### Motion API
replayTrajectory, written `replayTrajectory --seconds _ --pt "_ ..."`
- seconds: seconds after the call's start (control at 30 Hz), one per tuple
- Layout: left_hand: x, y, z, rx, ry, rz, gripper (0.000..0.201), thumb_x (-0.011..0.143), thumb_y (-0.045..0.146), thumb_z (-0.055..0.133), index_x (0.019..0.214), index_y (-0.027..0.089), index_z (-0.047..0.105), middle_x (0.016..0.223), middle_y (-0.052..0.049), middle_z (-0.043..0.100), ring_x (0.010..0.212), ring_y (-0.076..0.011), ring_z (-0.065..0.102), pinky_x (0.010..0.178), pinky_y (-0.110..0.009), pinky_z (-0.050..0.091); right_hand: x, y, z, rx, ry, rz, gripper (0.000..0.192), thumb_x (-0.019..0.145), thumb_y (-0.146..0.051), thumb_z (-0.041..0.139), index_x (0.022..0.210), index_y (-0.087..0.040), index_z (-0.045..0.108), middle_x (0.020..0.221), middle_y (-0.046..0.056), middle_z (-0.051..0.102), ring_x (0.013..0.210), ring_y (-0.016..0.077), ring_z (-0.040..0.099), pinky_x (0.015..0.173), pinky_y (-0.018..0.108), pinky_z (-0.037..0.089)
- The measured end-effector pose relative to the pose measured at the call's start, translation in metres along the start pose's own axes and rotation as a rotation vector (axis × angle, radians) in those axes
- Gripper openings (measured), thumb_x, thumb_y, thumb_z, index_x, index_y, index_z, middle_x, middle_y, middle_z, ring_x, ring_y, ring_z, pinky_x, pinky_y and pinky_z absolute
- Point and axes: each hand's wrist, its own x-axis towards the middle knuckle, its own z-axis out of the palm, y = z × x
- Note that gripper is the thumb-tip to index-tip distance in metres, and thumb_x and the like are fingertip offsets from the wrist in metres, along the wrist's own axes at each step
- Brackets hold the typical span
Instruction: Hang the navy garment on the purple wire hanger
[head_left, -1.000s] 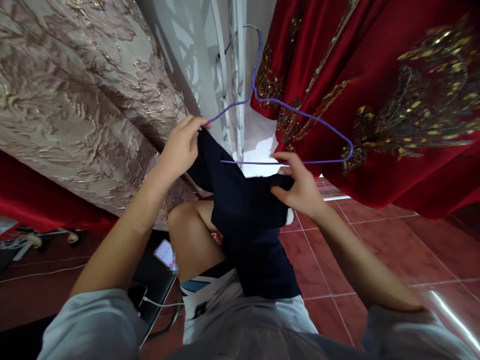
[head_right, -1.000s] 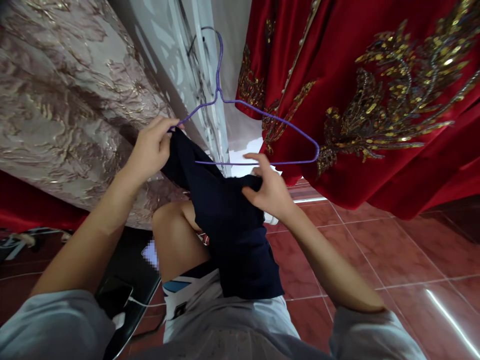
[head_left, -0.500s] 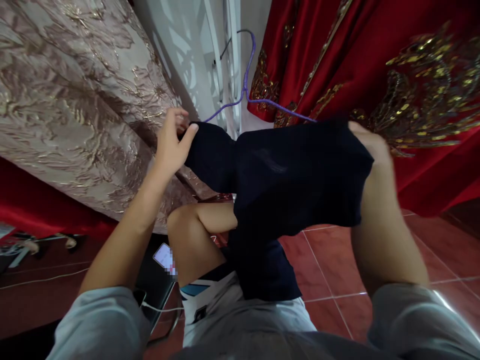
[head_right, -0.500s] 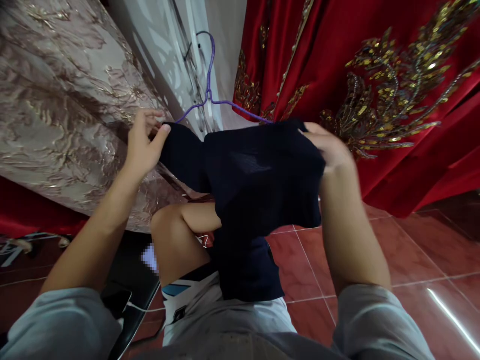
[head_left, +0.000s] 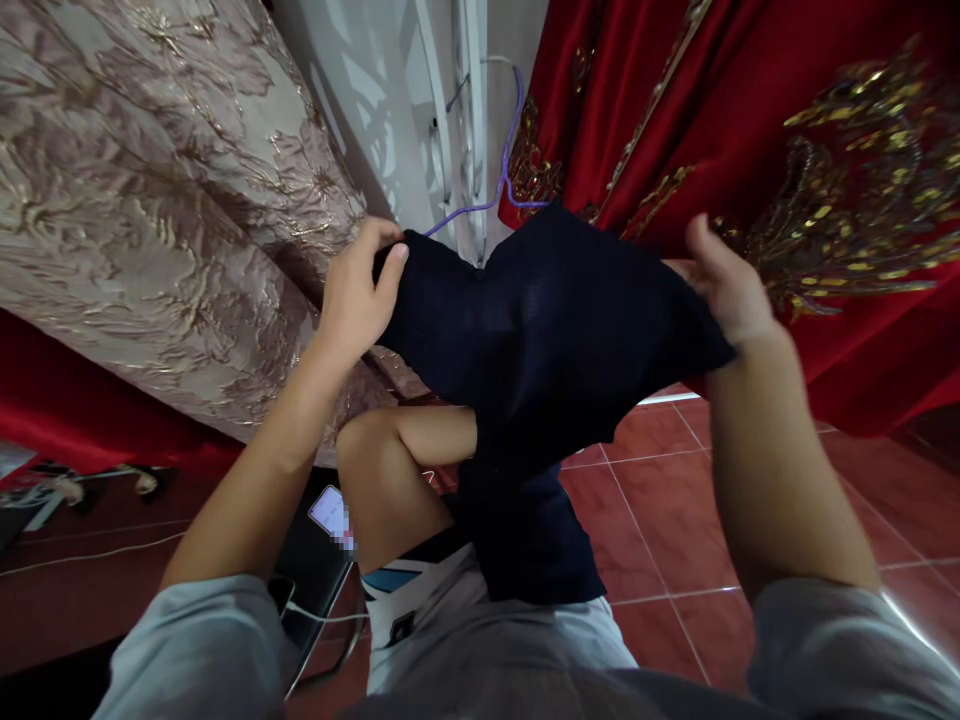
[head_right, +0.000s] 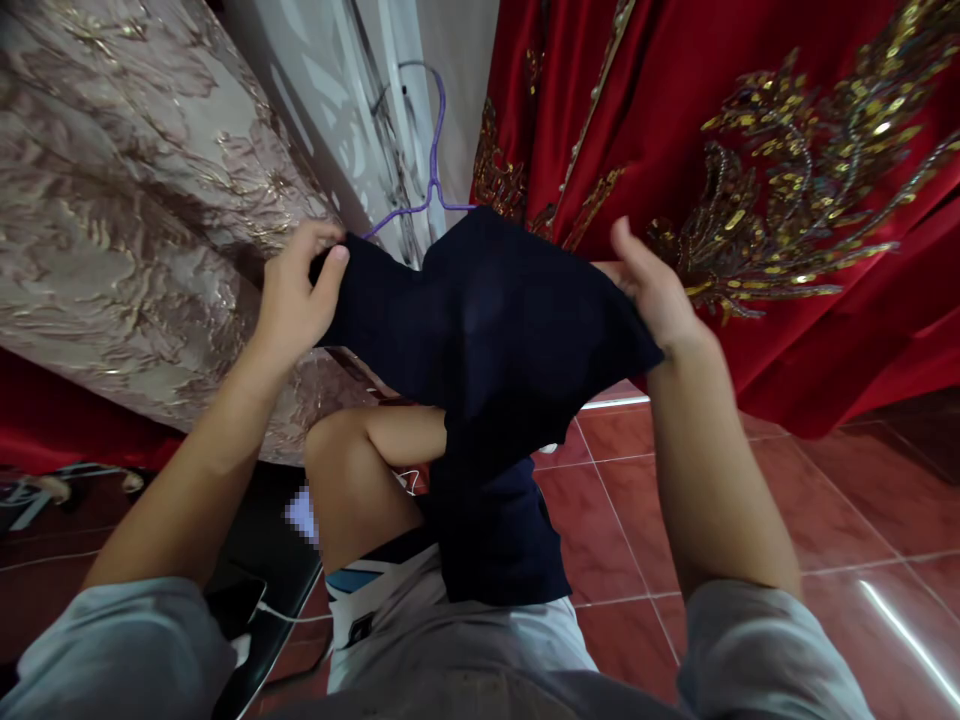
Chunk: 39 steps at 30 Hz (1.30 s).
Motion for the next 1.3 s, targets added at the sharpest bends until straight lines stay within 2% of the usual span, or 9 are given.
replayTrajectory --seconds 0.1,0.33,0.6,0.7,0.8,0.9,1.07,1.17,1.3 --pt "0.011 0.027 0.001 -0.011 -0.054 0.073 0.040 0.109 0.048 0.040 0.141 0.032 0.057 0.139 -0.009 0.065 0.136 -0.0304 0.056 0.119 -0.052 0.041 -0.011 -0.021 -0.001 0.299 -0.268 0.207 0.039 0.077 -0.052 0.085 0.088 -0.016 0.076 0.095 0.010 0.078 0.086 0.0271 0.075 0.072 0.040 0.060" --pt "0.003 0.074 -0.009 -0.238 0.083 0.115 0.038 0.111 0.044 0.043 0.144 0.027 0.051 0.145 -0.009 0.061 0.138 -0.0253 0.057 0.117 -0.047 0.047 -0.047 -0.052 0.013 0.311 -0.067 -0.067 0.011 0.087 -0.031 0.074 0.090 -0.021 0.071 0.080 0.000 0.067 0.066 0.0124 0.061 0.060 0.025 0.047" --pt "-0.066 0.095 -0.046 -0.919 -0.418 -0.582 0.015 0.092 0.022 0.056 0.106 0.023 0.056 0.073 -0.002 0.062 0.062 -0.0169 0.065 0.057 -0.031 0.056 -0.099 -0.040 0.074 0.023 -1.031 -0.509 0.032 0.100 -0.044 0.066 0.124 -0.023 0.069 0.114 0.007 0.074 0.100 0.0188 0.072 0.090 0.033 0.057" --pt "-0.089 0.083 -0.074 -0.889 -0.697 -0.715 0.009 0.092 0.025 0.057 0.101 0.025 0.060 0.061 0.003 0.048 0.039 -0.0094 0.038 0.037 -0.023 0.028 -0.079 -0.020 0.079 0.006 -0.763 -0.502 0.031 0.102 -0.041 0.064 0.128 -0.025 0.068 0.120 0.008 0.073 0.113 0.0218 0.070 0.103 0.039 0.054" --pt "-0.093 0.059 -0.099 -0.712 -0.705 -0.653 0.012 0.093 0.030 0.057 0.096 0.025 0.069 0.058 0.003 0.043 0.042 -0.0090 0.030 0.038 -0.023 0.019 -0.054 0.002 0.083 -0.088 -0.416 -0.502 0.057 0.097 -0.046 0.069 0.149 -0.030 0.055 0.150 0.012 0.057 0.145 0.0307 0.050 0.123 0.053 0.040" --pt "-0.080 0.035 -0.113 -0.542 -0.710 -0.525 0.020 0.090 0.029 0.057 0.081 0.025 0.074 0.050 0.002 0.037 0.043 -0.0109 0.028 0.040 -0.026 0.019 -0.040 0.019 0.096 -0.082 -0.397 -0.455 0.073 0.097 -0.054 0.065 0.161 -0.033 0.039 0.169 0.010 0.034 0.162 0.0313 0.023 0.130 0.058 0.026" --pt "-0.051 0.016 -0.098 -0.361 -0.321 -0.400 0.008 0.084 0.030 0.070 0.080 0.023 0.074 0.060 -0.001 0.060 0.058 -0.0151 0.051 0.056 -0.032 0.042 -0.028 0.027 0.112 0.192 -0.602 -0.112 0.049 0.095 -0.069 0.059 0.103 -0.023 0.071 0.106 0.009 0.073 0.103 0.0252 0.070 0.089 0.041 0.058" --pt "-0.043 0.017 -0.078 -0.337 -0.001 -0.310 0.032 0.084 0.042 0.080 0.112 0.029 0.070 0.096 0.001 0.075 0.085 -0.0196 0.067 0.083 -0.043 0.055 -0.002 0.014 0.105 0.358 -0.386 0.074 0.051 0.085 -0.072 0.069 0.076 -0.022 0.062 0.075 0.004 0.066 0.067 0.0179 0.062 0.063 0.033 0.052" --pt "-0.055 0.025 -0.059 -0.075 0.324 -0.040 0.038 0.103 0.048 0.058 0.136 0.031 0.056 0.128 -0.001 0.069 0.115 -0.0234 0.067 0.103 -0.047 0.052 0.046 -0.015 0.077 0.424 -0.026 0.016 0.043 0.095 -0.046 0.070 0.066 -0.023 0.049 0.067 0.001 0.059 0.062 0.0117 0.056 0.065 0.031 0.050"
